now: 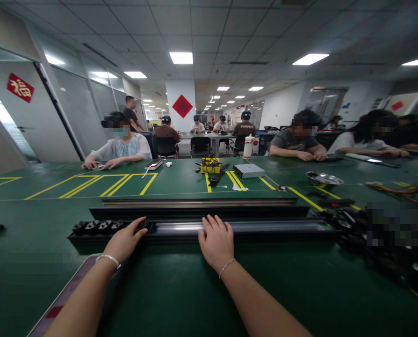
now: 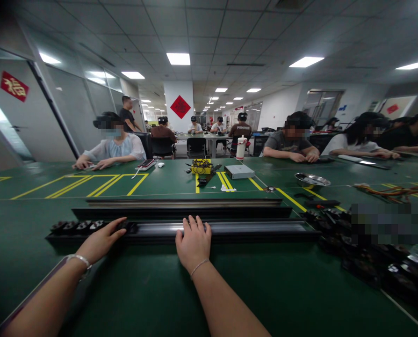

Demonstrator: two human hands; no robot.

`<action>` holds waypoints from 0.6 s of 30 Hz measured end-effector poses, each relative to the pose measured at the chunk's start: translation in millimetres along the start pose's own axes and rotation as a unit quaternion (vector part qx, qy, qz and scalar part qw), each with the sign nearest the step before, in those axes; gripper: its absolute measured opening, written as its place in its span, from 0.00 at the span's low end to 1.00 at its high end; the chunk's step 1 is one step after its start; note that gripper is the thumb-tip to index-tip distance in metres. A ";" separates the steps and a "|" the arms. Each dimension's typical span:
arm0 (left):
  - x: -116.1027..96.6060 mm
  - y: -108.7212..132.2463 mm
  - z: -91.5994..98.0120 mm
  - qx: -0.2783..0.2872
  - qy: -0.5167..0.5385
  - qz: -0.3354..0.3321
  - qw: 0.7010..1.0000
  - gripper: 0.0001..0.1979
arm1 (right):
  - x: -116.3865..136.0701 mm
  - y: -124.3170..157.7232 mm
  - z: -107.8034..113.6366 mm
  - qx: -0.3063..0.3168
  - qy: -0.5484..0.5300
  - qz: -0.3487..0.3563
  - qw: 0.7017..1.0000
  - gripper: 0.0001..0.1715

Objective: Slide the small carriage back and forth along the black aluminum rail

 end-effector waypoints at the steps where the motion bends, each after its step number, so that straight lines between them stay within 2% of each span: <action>1: 0.4 -0.3 -0.2 0.000 0.001 0.000 1.000 0.26 | 0.1 0.0 0.1 -0.001 0.001 0.001 1.000 0.24; 18: -4.1 0.1 0.0 -0.005 0.012 -0.019 1.000 0.26 | 0.1 -0.2 -0.4 -0.007 -0.010 0.004 1.000 0.24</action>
Point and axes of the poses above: each hand's wrist, its own y-axis away from the middle knuckle, its own z-axis out of the back of the hand, x = y × z, the point moved 10 cm from there along -y, towards the middle knuckle, and after that the axes turned 5 degrees about -x, right-handed, at the moved point
